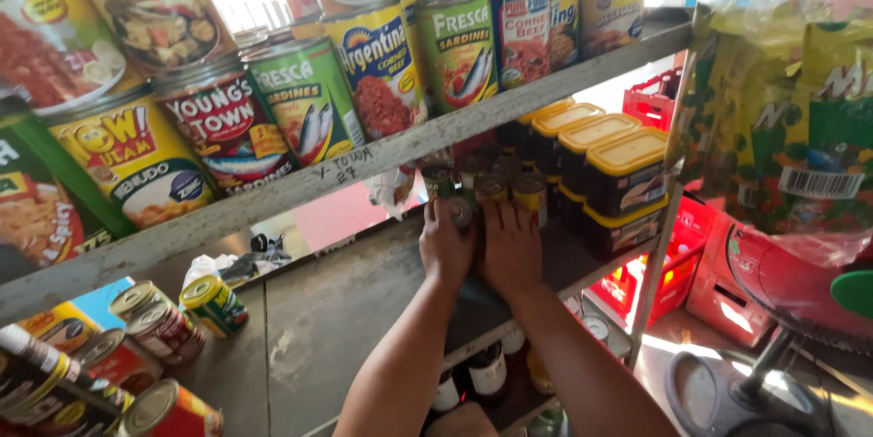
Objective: Organizing and stocking canned food products on retail shelves from a collection on a chair.
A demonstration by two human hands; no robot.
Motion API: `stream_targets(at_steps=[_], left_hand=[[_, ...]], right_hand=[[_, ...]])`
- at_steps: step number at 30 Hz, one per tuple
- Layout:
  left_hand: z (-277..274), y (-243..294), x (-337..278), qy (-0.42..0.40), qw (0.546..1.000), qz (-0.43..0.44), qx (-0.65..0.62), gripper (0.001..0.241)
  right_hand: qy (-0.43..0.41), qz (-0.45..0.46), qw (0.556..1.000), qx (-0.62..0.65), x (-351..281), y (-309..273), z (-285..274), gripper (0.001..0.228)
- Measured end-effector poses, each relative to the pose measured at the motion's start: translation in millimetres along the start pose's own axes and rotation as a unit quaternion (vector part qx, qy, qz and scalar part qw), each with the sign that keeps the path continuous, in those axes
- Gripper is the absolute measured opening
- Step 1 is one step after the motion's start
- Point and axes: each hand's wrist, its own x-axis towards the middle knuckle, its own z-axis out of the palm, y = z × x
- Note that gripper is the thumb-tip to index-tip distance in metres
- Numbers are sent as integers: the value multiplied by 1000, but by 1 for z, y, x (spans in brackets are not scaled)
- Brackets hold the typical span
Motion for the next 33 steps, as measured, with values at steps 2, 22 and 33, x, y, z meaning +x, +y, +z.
stream_targets(at_steps=[2, 22, 33], left_hand=[[-10, 8, -11, -4, 1000, -20, -5, 41], [-217, 42, -131, 15, 972, 201, -124, 52], [-283, -43, -288, -99, 966, 191, -140, 52]], right_hand=[[-7, -7, 1000, 9, -1, -1, -6, 66], [51, -146, 951, 269, -100, -117, -108, 71], [-144, -4, 932, 333, -282, -181, -96, 72]])
